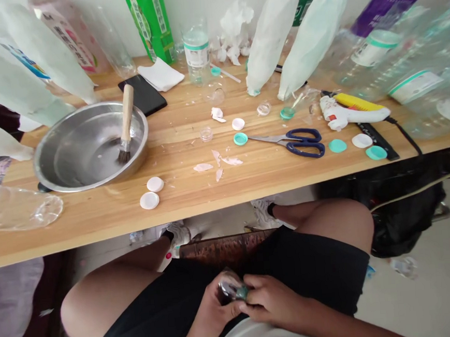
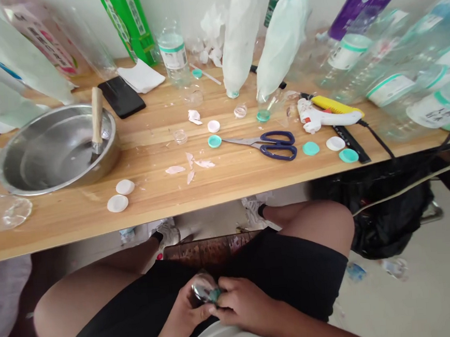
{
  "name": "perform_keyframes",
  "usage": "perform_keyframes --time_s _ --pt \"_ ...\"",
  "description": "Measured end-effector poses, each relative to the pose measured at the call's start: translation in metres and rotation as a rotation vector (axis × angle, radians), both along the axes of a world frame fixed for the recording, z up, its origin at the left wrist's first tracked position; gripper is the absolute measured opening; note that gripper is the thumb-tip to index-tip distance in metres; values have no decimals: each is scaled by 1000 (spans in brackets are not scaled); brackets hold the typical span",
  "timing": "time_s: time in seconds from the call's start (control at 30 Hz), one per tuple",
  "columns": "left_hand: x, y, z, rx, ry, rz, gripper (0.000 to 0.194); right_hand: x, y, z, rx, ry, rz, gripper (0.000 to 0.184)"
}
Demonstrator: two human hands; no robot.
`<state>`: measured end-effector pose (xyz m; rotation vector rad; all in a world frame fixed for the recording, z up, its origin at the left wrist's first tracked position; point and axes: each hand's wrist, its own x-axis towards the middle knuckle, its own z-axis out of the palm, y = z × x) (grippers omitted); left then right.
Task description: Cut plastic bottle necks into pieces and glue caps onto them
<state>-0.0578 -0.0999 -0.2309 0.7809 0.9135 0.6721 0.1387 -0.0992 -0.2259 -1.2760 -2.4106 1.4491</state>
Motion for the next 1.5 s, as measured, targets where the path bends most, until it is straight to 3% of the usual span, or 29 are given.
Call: perform_keyframes --time_s 0.17,0.37,0.7,0.93,1.13,1.23,1.33,1.4,1.5 --pt "0 7 -3 -3 22 -47 32 3 9 -3 16 49 82 42" --pt "2 13 -11 -120 57 -6 31 4 12 -11 -32 35 20 52" --pt "5 13 -13 -203 63 65 32 5 5 -26 -53 24 -49 41" --pt "10 17 -14 -184 140 161 37 3 6 -22 -85 76 -182 47" --pt "14 18 -21 -116 229 233 39 0 10 -10 -126 190 -267 41" --pt "15 15 -15 -91 291 293 34 0 13 -3 -146 214 -290 37" --pt "8 8 2 55 489 286 26 6 24 -5 -135 178 -312 31" --pt "-7 6 12 320 719 181 20 11 38 -15 -115 116 -313 27" --pt "-48 12 19 816 1018 -52 20 18 74 -45 -107 -19 -270 16"
